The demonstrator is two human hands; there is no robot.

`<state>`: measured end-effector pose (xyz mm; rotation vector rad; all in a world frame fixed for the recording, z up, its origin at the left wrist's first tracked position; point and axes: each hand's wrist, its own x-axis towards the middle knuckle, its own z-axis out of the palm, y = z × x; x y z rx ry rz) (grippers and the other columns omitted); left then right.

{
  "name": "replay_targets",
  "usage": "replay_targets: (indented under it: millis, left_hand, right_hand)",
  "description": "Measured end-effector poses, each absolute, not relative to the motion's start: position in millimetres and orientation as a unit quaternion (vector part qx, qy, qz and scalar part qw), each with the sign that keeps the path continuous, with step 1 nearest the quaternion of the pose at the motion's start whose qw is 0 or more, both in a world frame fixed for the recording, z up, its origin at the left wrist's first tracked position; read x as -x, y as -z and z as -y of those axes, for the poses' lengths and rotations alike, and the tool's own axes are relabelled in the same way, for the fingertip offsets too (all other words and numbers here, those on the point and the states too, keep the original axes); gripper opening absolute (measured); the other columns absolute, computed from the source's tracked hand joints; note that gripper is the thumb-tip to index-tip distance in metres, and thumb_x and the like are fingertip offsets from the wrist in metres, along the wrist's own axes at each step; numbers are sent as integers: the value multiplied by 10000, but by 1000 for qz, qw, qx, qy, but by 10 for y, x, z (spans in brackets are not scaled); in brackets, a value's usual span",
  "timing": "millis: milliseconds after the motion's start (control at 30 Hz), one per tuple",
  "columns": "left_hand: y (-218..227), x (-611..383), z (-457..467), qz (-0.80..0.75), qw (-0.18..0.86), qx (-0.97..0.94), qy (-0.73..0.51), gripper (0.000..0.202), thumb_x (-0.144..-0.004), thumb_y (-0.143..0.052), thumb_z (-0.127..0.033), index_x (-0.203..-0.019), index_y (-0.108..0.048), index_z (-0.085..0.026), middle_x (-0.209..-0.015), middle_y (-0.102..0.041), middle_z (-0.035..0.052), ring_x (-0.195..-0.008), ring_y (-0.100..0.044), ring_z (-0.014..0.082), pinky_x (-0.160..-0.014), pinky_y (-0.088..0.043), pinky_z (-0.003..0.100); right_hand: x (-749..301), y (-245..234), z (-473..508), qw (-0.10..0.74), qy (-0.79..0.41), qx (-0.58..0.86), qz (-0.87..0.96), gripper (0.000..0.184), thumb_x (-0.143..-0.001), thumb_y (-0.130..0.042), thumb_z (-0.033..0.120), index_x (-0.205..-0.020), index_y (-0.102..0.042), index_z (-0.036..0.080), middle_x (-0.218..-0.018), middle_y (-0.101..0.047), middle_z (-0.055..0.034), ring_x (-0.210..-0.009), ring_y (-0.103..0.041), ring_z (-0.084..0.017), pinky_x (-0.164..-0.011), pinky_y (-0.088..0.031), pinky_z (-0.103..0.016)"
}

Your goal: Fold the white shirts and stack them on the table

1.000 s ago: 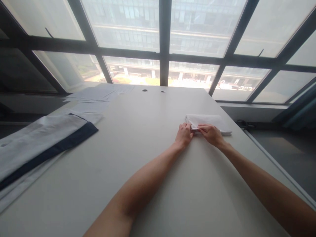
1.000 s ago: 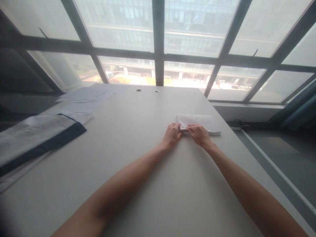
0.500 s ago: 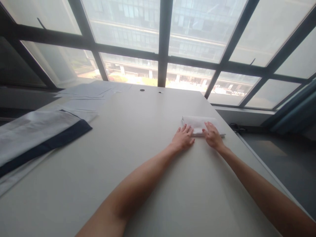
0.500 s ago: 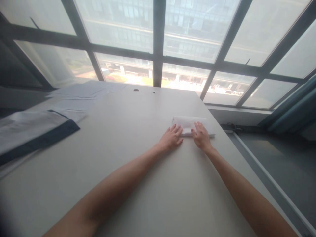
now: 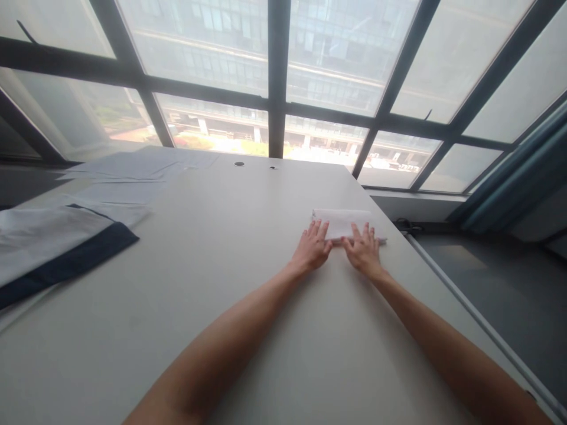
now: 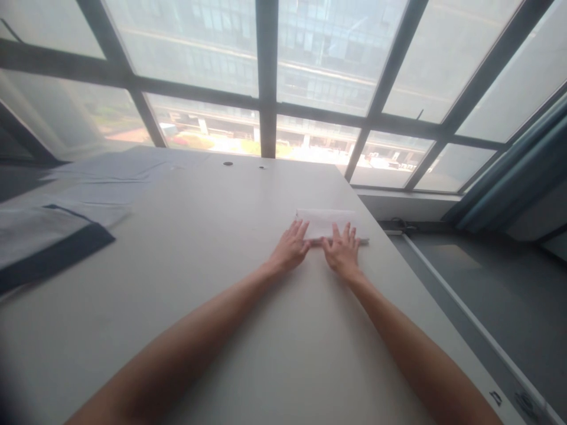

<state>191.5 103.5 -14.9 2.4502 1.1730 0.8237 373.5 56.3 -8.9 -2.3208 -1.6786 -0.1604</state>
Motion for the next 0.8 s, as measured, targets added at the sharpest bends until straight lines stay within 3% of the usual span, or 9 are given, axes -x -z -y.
replay_targets:
  millis: [100, 200, 500, 633, 800]
  left_hand:
    - [150, -1889, -1100, -427, 164, -797, -395, 546, -978, -421, -271, -1482, -403, -63, -1525, -433, 214, -1474, -321, 296, -1214, -277, 468]
    - [172, -1879, -1136, -435, 176, -771, -431, 486, -957, -437, -236, -1415, -471, -74, -1432, -520, 205, -1424, -395, 296, -1205, -302, 469]
    - [187, -1905, -1120, -447, 181, -786, -387, 476, -956, -464, -249, -1399, -493, -80, -1441, -522, 209, -1449, -367, 324, -1203, -302, 483]
    - [189, -1896, -1122, -451, 188, -778, -395, 459, -951, -465, -236, -1397, -501, -134, -1430, -543, 170, -1445, -383, 298, -1203, -310, 474]
    - [197, -1889, -1159, -458, 201, -763, -410, 454, -952, -442, -209, -1379, -513, -71, -1412, -552, 206, -1415, -422, 299, -1198, -320, 464]
  right_hand:
    - [-3454, 109, -586, 98, 10, 812, 575, 788, -969, -320, 668, -1614, -197, 233, -1666, -113, -201, -1505, -114, -438, -1156, -156, -607]
    - [-3430, 95, -685, 72, -9, 823, 564, 803, -963, -335, 671, -1618, -173, 237, -1673, -72, -198, -1504, -77, -459, -1158, -123, -608]
    - [-4180, -14, -1325, 65, -44, 823, 563, 767, -963, -334, 654, -1612, -206, 266, -1679, -89, -172, -1513, -71, -451, -1176, -118, -590]
    - [-4305, -66, -1503, 52, -59, 822, 565, 766, -958, -354, 653, -1608, -219, 272, -1682, -75, -167, -1511, -56, -463, -1155, -106, -654]
    - [-3844, -42, -1303, 126, 3, 797, 591, 655, -994, -356, 538, -1572, -308, 236, -1677, -87, -183, -1522, -60, -425, -1144, -105, -683]
